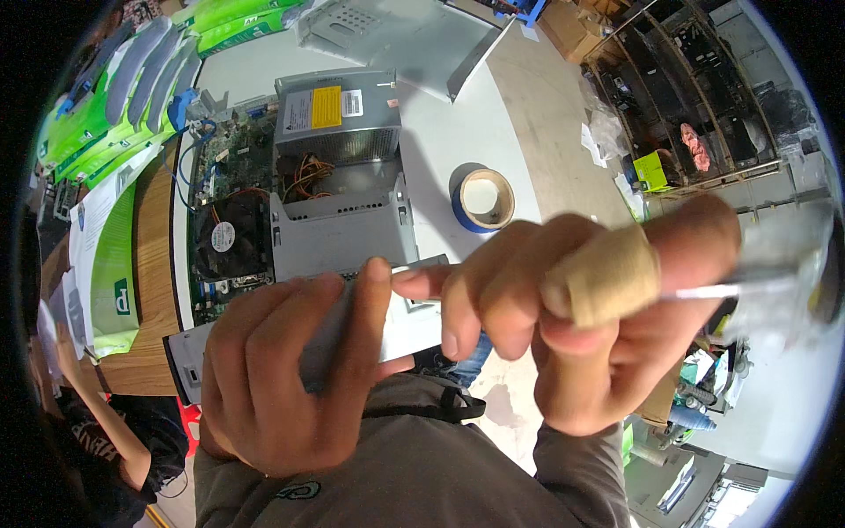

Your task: The person installs an optical drive into a computer chassis by hand and with a screwdriver. The person aligns the drive, fastens it with screws, and slides the assembly into the drive bay within the chassis.

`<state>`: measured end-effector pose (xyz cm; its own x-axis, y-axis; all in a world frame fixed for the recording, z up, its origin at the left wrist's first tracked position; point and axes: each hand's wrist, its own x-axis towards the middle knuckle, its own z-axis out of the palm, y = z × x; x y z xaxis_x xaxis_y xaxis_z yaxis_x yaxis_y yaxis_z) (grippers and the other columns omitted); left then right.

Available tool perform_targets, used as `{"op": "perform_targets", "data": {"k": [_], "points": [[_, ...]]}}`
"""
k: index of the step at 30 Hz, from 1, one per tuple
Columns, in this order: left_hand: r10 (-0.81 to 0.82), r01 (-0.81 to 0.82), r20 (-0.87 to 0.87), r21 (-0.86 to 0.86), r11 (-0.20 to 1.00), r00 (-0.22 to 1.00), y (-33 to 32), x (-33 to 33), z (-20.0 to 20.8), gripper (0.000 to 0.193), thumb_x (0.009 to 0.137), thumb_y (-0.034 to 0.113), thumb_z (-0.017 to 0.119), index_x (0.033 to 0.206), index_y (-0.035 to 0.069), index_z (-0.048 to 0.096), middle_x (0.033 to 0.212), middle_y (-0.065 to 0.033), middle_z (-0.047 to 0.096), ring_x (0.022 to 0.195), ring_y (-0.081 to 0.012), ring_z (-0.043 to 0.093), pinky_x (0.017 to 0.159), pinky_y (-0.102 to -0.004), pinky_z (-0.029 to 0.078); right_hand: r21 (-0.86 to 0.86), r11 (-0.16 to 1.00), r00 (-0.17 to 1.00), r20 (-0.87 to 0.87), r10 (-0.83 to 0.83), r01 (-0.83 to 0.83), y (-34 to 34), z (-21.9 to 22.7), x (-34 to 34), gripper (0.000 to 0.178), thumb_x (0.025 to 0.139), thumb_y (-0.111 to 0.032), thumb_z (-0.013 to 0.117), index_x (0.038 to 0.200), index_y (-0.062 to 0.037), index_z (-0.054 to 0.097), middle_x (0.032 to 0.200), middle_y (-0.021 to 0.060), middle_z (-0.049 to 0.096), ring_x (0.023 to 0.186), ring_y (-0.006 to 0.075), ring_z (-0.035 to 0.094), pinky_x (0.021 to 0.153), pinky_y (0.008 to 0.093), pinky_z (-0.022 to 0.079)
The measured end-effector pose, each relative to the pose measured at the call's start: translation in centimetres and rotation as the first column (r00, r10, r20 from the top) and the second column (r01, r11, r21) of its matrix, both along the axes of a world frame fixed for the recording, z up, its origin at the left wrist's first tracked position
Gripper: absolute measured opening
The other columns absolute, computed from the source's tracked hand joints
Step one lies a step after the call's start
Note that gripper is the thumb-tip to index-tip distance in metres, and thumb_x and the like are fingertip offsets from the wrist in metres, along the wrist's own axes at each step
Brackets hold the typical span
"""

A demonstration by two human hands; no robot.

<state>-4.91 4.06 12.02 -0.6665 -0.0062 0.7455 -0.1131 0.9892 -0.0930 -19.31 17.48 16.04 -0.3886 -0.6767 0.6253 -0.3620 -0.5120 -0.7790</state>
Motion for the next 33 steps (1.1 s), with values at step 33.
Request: {"op": "perform_targets", "data": {"k": [33], "points": [[-0.319, 0.268, -0.069, 0.723, 0.637, 0.945, -7.4, 8.8, -3.2, 0.067, 0.073, 0.037, 0.085, 0.120, -0.004, 0.060, 0.110, -0.0227, 0.062, 0.102, -0.0421, 0.067, 0.086, -0.0508, 0.057, -0.446, 0.788, 0.834, 0.531, -0.148, 0.424, 2.4, -5.0, 1.2, 0.013, 0.111, -0.017, 0.032, 0.113, -0.0086, 0.042, 0.074, -0.0012, 0.038, 0.062, 0.0080, 0.040, 0.063, 0.0309, 0.050]]}}
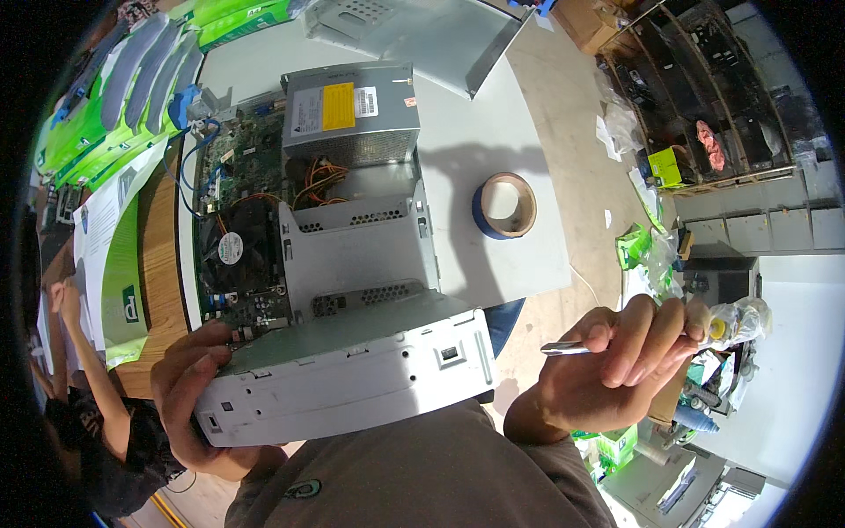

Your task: The person installs an optical drive into a computer chassis by hand and with a screwdriver. The person aligns the drive, fastens it with screws, and slides the assembly into the drive bay within the chassis.

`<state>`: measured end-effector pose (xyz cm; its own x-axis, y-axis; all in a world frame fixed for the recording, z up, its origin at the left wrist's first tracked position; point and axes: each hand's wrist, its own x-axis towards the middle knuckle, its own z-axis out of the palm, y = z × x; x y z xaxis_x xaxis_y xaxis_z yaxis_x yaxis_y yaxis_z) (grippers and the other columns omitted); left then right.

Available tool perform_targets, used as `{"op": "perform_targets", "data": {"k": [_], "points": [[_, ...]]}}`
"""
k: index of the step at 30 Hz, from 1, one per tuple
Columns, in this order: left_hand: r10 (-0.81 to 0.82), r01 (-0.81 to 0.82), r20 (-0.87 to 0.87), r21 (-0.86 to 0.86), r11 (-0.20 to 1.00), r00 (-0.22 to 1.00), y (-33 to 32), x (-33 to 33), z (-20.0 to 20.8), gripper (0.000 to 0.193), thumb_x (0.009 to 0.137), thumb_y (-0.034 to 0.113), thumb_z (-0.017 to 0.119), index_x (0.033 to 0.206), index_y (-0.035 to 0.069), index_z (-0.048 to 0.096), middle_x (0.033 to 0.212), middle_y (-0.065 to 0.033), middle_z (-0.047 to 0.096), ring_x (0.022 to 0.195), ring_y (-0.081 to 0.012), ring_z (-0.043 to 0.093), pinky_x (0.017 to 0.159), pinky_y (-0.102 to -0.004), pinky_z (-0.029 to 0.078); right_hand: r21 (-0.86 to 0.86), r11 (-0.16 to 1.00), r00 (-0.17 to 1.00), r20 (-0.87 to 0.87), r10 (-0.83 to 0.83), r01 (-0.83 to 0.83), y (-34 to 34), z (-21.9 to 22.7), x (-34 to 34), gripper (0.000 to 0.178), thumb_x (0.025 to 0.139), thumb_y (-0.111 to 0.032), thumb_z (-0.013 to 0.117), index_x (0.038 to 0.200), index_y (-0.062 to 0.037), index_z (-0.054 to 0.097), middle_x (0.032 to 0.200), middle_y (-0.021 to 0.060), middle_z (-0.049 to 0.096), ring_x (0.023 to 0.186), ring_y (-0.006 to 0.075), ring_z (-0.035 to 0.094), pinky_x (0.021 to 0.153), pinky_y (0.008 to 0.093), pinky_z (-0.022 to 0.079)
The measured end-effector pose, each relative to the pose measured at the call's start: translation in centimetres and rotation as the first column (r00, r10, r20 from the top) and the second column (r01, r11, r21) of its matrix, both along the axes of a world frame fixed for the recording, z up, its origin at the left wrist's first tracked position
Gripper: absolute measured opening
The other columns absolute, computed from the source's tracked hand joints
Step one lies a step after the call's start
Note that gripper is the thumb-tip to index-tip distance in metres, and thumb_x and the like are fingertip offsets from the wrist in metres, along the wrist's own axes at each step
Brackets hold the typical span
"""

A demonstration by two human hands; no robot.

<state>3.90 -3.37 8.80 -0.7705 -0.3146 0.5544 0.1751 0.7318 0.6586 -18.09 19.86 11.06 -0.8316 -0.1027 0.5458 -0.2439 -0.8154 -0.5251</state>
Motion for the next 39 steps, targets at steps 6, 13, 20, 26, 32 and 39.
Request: {"op": "perform_targets", "data": {"k": [6, 13, 20, 26, 32, 39], "points": [[0.026, -0.012, -0.114, 0.124, 0.992, 0.993, 2.3, -3.0, 0.9, 0.049, 0.073, 0.011, 0.082, 0.115, -0.006, 0.063, 0.109, -0.0236, 0.064, 0.096, -0.0370, 0.071, 0.080, -0.0407, 0.062, 0.012, 1.000, 0.996, -0.092, 0.019, -0.018, -0.3, 1.2, -0.1, 0.012, 0.103, -0.005, 0.037, 0.114, -0.0085, 0.042, 0.073, -0.0013, 0.039, 0.059, 0.0079, 0.037, 0.056, 0.0254, 0.041], [0.104, -0.071, -0.206, 0.158, 0.985, 0.973, 3.9, -4.5, 0.2, 0.047, 0.073, 0.001, 0.076, 0.118, -0.008, 0.065, 0.109, -0.0237, 0.066, 0.096, -0.0331, 0.071, 0.081, -0.0372, 0.063, 0.151, 0.964, 0.957, -0.162, 0.241, -0.217, -3.8, 4.8, 2.2, 0.007, 0.099, -0.010, 0.043, 0.103, -0.0056, 0.045, 0.072, -0.0021, 0.038, 0.052, 0.0053, 0.032, 0.041, 0.0135, 0.031], [0.107, -0.063, -0.334, 0.138, 0.988, 0.937, 3.7, -5.7, -0.4, 0.038, 0.075, -0.001, 0.071, 0.112, -0.010, 0.068, 0.101, -0.0194, 0.066, 0.091, -0.0306, 0.072, 0.077, -0.0338, 0.064, 0.283, 0.759, 0.786, -0.028, 0.618, -0.587, -8.7, 7.3, 4.0, 0.030, 0.108, -0.022, 0.040, 0.080, -0.0119, 0.041, 0.069, -0.0026, 0.032, 0.050, 0.0072, 0.023, 0.037, 0.0216, 0.021], [0.139, -0.098, -0.405, 0.120, 0.988, 0.904, 3.7, -6.5, -1.0, 0.032, 0.077, 0.002, 0.070, 0.108, -0.007, 0.070, 0.092, -0.0152, 0.066, 0.084, -0.0269, 0.073, 0.073, -0.0323, 0.065, 0.316, 0.827, 0.850, -0.101, 0.517, -0.465, -11.9, 6.4, 5.6, 0.032, 0.109, -0.024, 0.040, 0.080, -0.0114, 0.040, 0.067, -0.0041, 0.030, 0.050, 0.0064, 0.020, 0.036, 0.0210, 0.019], [0.107, -0.062, -0.472, 0.110, 0.992, 0.875, 3.4, -7.2, -1.5, 0.032, 0.079, 0.005, 0.078, 0.107, -0.008, 0.067, 0.094, -0.0197, 0.068, 0.083, -0.0291, 0.075, 0.069, -0.0321, 0.066, 0.267, 0.868, 0.865, -0.177, 0.470, -0.418, -12.1, 5.9, 5.6, 0.034, 0.109, -0.025, 0.040, 0.079, -0.0106, 0.040, 0.067, -0.0028, 0.031, 0.047, 0.0061, 0.020, 0.033, 0.0193, 0.020], [0.139, -0.079, -0.498, 0.141, 0.987, 0.856, 3.7, -7.6, -1.7, 0.034, 0.076, 0.007, 0.083, 0.104, -0.008, 0.068, 0.087, -0.0205, 0.070, 0.078, -0.0313, 0.075, 0.066, -0.0340, 0.067, 0.316, 0.938, 0.926, -0.295, 0.238, -0.140, -11.2, 5.4, 5.5, 0.033, 0.109, -0.022, 0.032, 0.103, 0.0047, 0.050, 0.067, -0.0030, 0.031, 0.045, 0.0045, 0.018, 0.030, 0.0169, 0.017]]}}
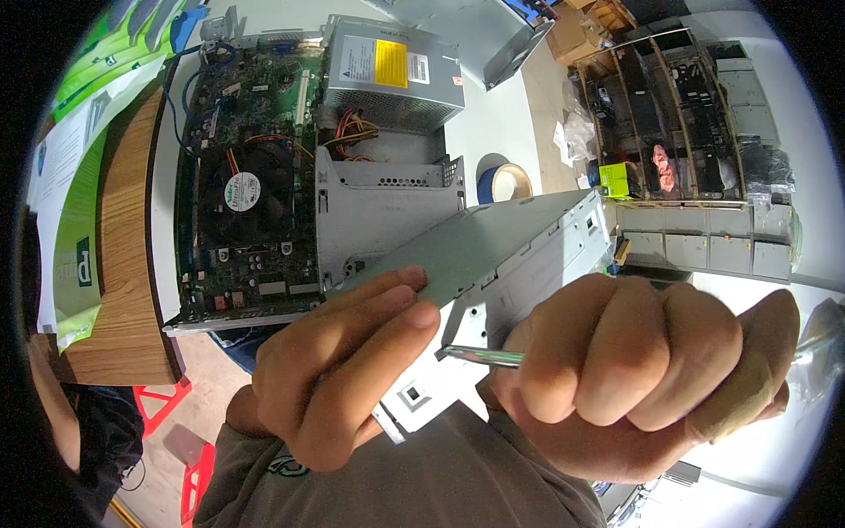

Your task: The person installs an optical drive into a computer chassis by hand and with a screwdriver. The person aligns the drive, fastens it with screws, and slides the assembly into the drive bay within the chassis.

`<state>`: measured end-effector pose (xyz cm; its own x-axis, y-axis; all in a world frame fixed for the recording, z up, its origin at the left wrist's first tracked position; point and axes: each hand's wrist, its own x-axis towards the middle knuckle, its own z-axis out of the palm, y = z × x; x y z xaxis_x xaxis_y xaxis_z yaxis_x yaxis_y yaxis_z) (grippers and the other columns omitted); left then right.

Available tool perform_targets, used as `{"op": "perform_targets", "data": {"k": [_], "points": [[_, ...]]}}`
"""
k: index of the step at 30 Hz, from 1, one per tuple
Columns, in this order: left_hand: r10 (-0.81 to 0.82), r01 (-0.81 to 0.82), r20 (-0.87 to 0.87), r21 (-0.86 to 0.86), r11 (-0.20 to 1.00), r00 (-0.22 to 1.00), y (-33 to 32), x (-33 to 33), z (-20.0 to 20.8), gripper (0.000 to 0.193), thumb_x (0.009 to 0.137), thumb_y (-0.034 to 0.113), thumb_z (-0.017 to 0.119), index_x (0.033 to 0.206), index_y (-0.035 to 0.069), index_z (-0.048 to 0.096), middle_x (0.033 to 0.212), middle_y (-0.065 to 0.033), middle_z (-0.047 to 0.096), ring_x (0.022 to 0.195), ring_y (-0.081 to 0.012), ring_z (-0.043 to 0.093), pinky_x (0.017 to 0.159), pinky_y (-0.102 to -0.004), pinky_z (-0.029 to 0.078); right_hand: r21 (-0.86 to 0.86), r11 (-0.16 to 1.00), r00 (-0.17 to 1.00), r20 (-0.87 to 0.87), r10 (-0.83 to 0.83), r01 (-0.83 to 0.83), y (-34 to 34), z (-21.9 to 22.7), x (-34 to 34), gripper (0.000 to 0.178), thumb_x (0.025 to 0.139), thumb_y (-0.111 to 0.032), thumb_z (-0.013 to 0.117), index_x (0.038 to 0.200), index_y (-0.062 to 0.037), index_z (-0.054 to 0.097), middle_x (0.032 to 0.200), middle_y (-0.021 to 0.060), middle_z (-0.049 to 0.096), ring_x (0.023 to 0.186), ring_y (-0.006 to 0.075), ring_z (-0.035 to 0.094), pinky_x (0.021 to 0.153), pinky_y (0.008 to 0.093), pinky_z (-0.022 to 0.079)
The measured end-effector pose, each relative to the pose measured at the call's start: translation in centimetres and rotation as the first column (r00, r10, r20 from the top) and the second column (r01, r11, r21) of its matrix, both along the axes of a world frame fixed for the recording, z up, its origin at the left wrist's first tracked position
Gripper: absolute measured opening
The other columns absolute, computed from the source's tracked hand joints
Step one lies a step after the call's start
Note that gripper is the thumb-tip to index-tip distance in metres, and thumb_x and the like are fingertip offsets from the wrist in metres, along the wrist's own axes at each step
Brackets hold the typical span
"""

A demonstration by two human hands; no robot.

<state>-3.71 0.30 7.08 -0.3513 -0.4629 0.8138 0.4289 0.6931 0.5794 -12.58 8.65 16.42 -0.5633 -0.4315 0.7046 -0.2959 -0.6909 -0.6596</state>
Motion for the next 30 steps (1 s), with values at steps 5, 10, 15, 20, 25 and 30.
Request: {"op": "perform_targets", "data": {"k": [5, 10, 15, 20, 25, 30], "points": [[0.020, -0.020, 0.009, 0.013, 1.000, 1.000, 0.2, 0.0, 0.2, 0.032, 0.077, 0.005, 0.082, 0.103, -0.008, 0.067, 0.089, -0.0208, 0.070, 0.081, -0.0312, 0.075, 0.066, -0.0330, 0.067, 0.005, 1.000, 1.000, -0.017, -0.021, 0.021, 0.5, -0.2, -0.3, 0.033, 0.109, -0.022, 0.032, 0.102, 0.0042, 0.050, 0.067, -0.0027, 0.032, 0.046, 0.0048, 0.020, 0.032, 0.0178, 0.019], [-0.002, 0.002, 0.010, -0.029, 1.000, 1.000, -0.1, 0.2, 0.2, 0.032, 0.078, 0.004, 0.080, 0.102, -0.011, 0.066, 0.091, -0.0225, 0.070, 0.083, -0.0318, 0.075, 0.068, -0.0328, 0.067, 0.016, 1.000, 1.000, -0.027, -0.014, 0.015, 0.8, 0.2, -0.2, 0.032, 0.108, -0.022, 0.033, 0.100, 0.0038, 0.050, 0.067, -0.0025, 0.033, 0.047, 0.0051, 0.021, 0.034, 0.0187, 0.021], [-0.017, 0.018, 0.012, -0.055, 0.998, 1.000, -0.3, 0.2, 0.1, 0.032, 0.079, 0.003, 0.079, 0.102, -0.013, 0.064, 0.091, -0.0247, 0.069, 0.082, -0.0325, 0.075, 0.068, -0.0334, 0.067, 0.029, 0.999, 0.999, -0.049, -0.021, 0.022, 0.9, 0.4, 0.2, 0.032, 0.108, -0.023, 0.033, 0.099, 0.0033, 0.049, 0.067, -0.0022, 0.033, 0.047, 0.0054, 0.023, 0.037, 0.0195, 0.024], [0.002, -0.002, 0.001, -0.029, 1.000, 1.000, 0.0, 0.1, 0.1, 0.030, 0.079, 0.004, 0.079, 0.099, -0.012, 0.064, 0.091, -0.0244, 0.070, 0.081, -0.0326, 0.075, 0.068, -0.0338, 0.067, 0.050, 0.999, 0.998, -0.056, -0.018, 0.021, 1.2, 0.6, 0.2, 0.031, 0.107, -0.023, 0.034, 0.098, 0.0029, 0.049, 0.067, -0.0020, 0.034, 0.048, 0.0058, 0.024, 0.039, 0.0204, 0.026], [0.003, -0.003, 0.000, -0.028, 1.000, 1.000, 0.0, 0.1, 0.4, 0.028, 0.080, 0.003, 0.078, 0.098, -0.012, 0.064, 0.091, -0.0242, 0.070, 0.081, -0.0333, 0.075, 0.068, -0.0339, 0.067, 0.081, 0.997, 0.999, -0.053, -0.007, 0.011, 1.4, 0.8, 0.0, 0.031, 0.107, -0.023, 0.034, 0.097, 0.0024, 0.049, 0.067, -0.0017, 0.035, 0.049, 0.0061, 0.026, 0.042, 0.0213, 0.028], [-0.068, 0.063, 0.129, 0.044, 0.997, 0.989, -0.3, 1.3, 1.0, 0.027, 0.081, 0.002, 0.078, 0.100, -0.012, 0.064, 0.094, -0.0267, 0.070, 0.088, -0.0357, 0.074, 0.074, -0.0364, 0.065, 0.109, 0.994, 0.999, -0.037, 0.015, -0.011, 1.1, 0.5, -0.3, 0.030, 0.106, -0.023, 0.035, 0.096, 0.0020, 0.049, 0.067, -0.0015, 0.035, 0.049, 0.0064, 0.027, 0.044, 0.0222, 0.030]]}}
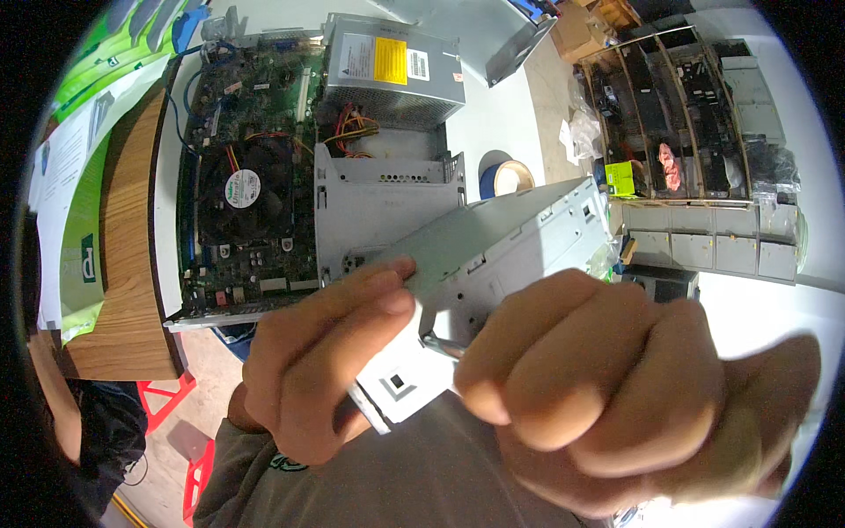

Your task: The person installs an optical drive into a computer chassis by hand and with a screwdriver. The person aligns the drive, fastens it with screws, and slides the assembly into the drive bay within the chassis.

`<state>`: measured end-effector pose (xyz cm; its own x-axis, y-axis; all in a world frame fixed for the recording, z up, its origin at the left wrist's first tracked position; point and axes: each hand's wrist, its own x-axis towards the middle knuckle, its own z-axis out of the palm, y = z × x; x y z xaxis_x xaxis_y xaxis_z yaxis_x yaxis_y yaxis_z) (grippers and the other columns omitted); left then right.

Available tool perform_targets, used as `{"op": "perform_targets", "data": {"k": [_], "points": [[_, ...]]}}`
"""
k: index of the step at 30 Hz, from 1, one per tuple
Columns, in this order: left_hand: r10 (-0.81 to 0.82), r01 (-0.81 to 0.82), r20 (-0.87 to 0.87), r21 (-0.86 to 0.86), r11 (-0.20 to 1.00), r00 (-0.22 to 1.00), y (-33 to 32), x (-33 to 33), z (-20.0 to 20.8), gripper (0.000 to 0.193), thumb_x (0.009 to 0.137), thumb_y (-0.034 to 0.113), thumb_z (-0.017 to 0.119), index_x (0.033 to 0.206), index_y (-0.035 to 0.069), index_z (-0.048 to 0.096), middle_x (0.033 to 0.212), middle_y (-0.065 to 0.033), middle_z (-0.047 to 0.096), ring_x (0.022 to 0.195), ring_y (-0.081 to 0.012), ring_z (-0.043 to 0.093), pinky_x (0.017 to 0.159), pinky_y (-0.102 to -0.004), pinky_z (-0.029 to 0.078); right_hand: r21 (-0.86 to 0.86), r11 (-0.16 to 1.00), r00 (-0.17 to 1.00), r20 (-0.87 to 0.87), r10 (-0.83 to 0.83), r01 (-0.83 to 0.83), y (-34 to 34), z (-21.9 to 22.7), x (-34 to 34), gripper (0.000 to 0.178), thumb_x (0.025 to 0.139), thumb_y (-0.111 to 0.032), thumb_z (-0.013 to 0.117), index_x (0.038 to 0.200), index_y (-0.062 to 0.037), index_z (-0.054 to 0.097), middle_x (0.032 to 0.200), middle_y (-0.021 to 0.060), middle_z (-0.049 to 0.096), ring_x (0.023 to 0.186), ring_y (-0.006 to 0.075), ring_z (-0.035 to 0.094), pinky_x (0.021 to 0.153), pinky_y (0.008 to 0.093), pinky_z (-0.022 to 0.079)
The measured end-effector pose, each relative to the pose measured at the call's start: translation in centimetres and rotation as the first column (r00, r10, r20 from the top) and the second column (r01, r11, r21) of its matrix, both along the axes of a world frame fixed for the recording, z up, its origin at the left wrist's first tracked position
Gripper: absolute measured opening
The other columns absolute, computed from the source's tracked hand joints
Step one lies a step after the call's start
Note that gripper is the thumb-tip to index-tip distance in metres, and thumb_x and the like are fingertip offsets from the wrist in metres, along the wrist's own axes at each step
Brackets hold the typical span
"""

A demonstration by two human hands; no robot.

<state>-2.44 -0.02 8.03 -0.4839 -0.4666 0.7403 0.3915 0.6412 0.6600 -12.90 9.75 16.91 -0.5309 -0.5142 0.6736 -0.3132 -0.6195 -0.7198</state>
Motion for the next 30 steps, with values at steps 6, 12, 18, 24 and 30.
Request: {"op": "perform_targets", "data": {"k": [6, 12, 18, 24, 30], "points": [[-0.086, 0.089, -0.066, 0.043, 0.995, 0.994, -0.2, -0.1, -1.0, 0.042, 0.077, 0.005, 0.083, 0.106, -0.015, 0.060, 0.102, -0.0328, 0.067, 0.093, -0.0381, 0.073, 0.078, -0.0373, 0.064, 0.040, 0.999, 1.000, -0.004, 0.010, -0.010, 0.0, -0.3, -0.1, 0.030, 0.105, -0.023, 0.036, 0.094, 0.0014, 0.048, 0.067, -0.0012, 0.036, 0.050, 0.0068, 0.029, 0.047, 0.0232, 0.033], [-0.105, 0.105, -0.029, 0.007, 0.994, 0.994, -0.2, 0.4, -1.0, 0.044, 0.076, 0.002, 0.082, 0.109, -0.016, 0.059, 0.107, -0.0342, 0.066, 0.099, -0.0396, 0.072, 0.084, -0.0392, 0.062, 0.087, 0.996, 0.999, -0.040, -0.004, 0.008, 0.8, 0.3, 0.7, 0.029, 0.105, -0.023, 0.036, 0.093, 0.0009, 0.048, 0.067, -0.0008, 0.037, 0.051, 0.0072, 0.031, 0.050, 0.0242, 0.035], [-0.146, 0.146, -0.014, -0.014, 0.989, 0.989, -0.6, 0.5, -1.1, 0.047, 0.075, 0.002, 0.083, 0.111, -0.016, 0.058, 0.109, -0.0338, 0.066, 0.100, -0.0401, 0.071, 0.085, -0.0391, 0.062, 0.106, 0.994, 0.998, -0.065, -0.022, 0.029, 0.7, 0.4, 1.0, 0.029, 0.104, -0.024, 0.037, 0.091, 0.0003, 0.047, 0.067, -0.0005, 0.038, 0.052, 0.0075, 0.033, 0.053, 0.0253, 0.038], [-0.107, 0.107, -0.074, 0.000, 0.994, 0.992, -0.1, 0.1, -1.3, 0.049, 0.075, 0.000, 0.083, 0.113, -0.017, 0.057, 0.109, -0.0344, 0.066, 0.101, -0.0412, 0.071, 0.086, -0.0397, 0.062, 0.131, 0.989, 0.994, -0.099, -0.052, 0.065, 1.0, 0.5, 1.3, 0.029, 0.104, -0.024, 0.038, 0.090, -0.0002, 0.047, 0.068, -0.0002, 0.038, 0.053, 0.0079, 0.035, 0.056, 0.0263, 0.040], [-0.162, 0.163, -0.035, 0.033, 0.986, 0.986, -0.2, 0.6, -1.2, 0.048, 0.075, 0.001, 0.083, 0.112, -0.017, 0.058, 0.109, -0.0372, 0.065, 0.102, -0.0434, 0.070, 0.086, -0.0427, 0.061, 0.188, 0.977, 0.985, -0.155, -0.073, 0.102, 1.8, 1.2, 2.0, 0.029, 0.103, -0.024, 0.038, 0.089, -0.0008, 0.047, 0.068, 0.0001, 0.039, 0.054, 0.0083, 0.037, 0.059, 0.0274, 0.043]]}}
